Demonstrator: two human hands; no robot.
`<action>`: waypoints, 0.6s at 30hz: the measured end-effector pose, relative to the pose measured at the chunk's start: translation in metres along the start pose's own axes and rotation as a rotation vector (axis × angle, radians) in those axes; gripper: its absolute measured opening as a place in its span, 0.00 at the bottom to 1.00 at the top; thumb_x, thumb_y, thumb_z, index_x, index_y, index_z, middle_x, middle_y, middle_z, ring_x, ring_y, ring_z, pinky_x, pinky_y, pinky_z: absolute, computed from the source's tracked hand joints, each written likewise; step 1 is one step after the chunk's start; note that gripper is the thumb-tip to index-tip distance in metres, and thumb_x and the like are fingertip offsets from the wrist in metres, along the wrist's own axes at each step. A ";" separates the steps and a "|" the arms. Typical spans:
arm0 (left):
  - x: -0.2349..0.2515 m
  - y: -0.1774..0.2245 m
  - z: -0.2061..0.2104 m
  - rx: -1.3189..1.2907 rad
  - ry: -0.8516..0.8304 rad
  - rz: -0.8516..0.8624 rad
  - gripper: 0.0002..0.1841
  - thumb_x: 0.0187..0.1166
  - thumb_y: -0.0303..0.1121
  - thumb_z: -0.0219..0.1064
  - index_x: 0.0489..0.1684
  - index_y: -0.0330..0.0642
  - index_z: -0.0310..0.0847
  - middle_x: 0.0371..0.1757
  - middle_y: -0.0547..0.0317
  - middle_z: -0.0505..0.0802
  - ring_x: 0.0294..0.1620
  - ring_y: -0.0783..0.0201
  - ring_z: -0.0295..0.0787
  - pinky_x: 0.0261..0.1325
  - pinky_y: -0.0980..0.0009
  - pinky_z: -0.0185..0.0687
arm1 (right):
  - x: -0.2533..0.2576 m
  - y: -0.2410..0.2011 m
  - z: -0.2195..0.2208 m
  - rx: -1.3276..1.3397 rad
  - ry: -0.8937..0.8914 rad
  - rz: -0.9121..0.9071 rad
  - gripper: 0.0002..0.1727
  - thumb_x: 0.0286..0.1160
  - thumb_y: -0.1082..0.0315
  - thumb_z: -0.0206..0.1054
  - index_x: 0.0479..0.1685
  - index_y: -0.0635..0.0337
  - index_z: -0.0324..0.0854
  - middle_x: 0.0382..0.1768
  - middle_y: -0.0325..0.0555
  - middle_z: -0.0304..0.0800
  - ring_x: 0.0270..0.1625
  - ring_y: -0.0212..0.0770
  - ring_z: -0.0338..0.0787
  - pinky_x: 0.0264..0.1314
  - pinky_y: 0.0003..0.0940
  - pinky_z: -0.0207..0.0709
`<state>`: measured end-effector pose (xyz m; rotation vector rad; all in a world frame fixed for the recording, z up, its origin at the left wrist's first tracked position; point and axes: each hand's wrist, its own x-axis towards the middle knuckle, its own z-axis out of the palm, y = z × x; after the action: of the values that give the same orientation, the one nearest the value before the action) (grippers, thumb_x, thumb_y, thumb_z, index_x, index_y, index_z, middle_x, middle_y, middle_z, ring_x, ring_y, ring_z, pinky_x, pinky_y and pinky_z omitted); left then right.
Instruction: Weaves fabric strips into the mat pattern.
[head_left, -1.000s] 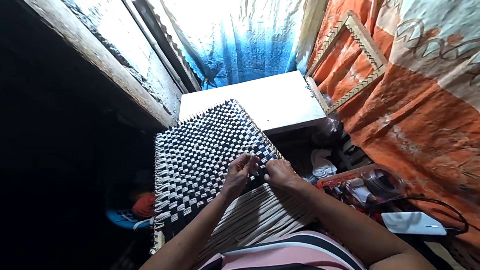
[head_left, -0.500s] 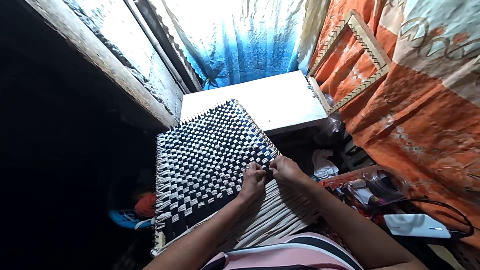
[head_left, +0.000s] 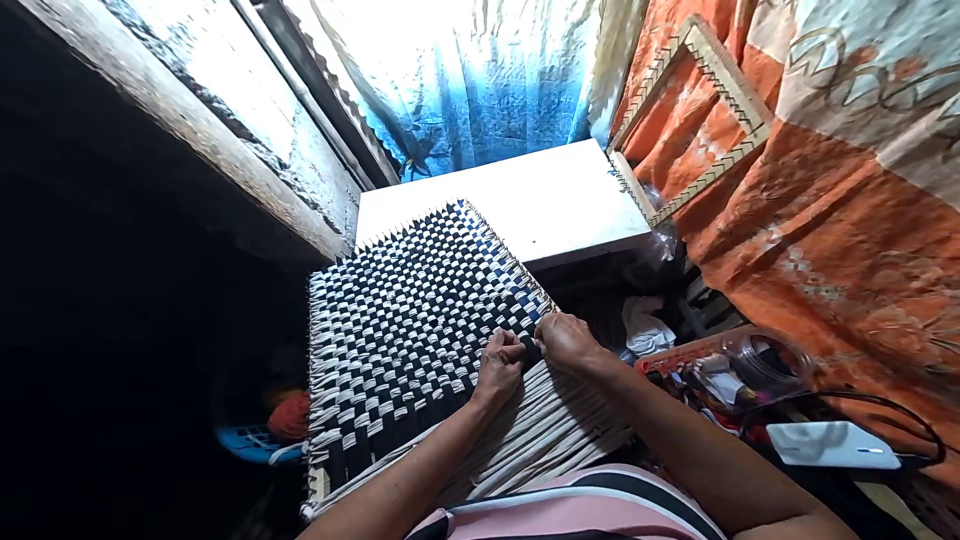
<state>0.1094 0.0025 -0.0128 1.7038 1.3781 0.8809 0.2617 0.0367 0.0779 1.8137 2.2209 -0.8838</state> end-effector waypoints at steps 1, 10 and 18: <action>0.000 0.000 0.000 -0.004 0.012 -0.005 0.07 0.73 0.22 0.68 0.37 0.35 0.94 0.51 0.47 0.87 0.58 0.63 0.80 0.66 0.70 0.74 | 0.002 0.000 0.002 0.032 0.011 -0.001 0.14 0.81 0.67 0.64 0.56 0.65 0.87 0.59 0.61 0.89 0.68 0.60 0.86 0.69 0.62 0.75; 0.000 -0.005 -0.008 -0.050 0.128 0.156 0.06 0.67 0.30 0.78 0.37 0.43 0.96 0.52 0.51 0.87 0.57 0.69 0.83 0.61 0.78 0.79 | 0.004 0.020 -0.001 0.496 0.415 -0.002 0.12 0.73 0.64 0.71 0.24 0.62 0.85 0.24 0.48 0.85 0.32 0.47 0.86 0.38 0.52 0.78; 0.014 -0.008 -0.015 0.352 0.045 0.488 0.08 0.79 0.27 0.66 0.39 0.35 0.92 0.44 0.43 0.94 0.49 0.53 0.93 0.59 0.64 0.87 | 0.006 0.037 0.004 0.406 0.642 0.027 0.12 0.70 0.64 0.73 0.25 0.63 0.82 0.21 0.49 0.82 0.28 0.49 0.85 0.33 0.52 0.78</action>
<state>0.0958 0.0191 -0.0118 2.3669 1.2149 0.9815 0.2938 0.0432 0.0594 2.6149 2.4816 -0.8861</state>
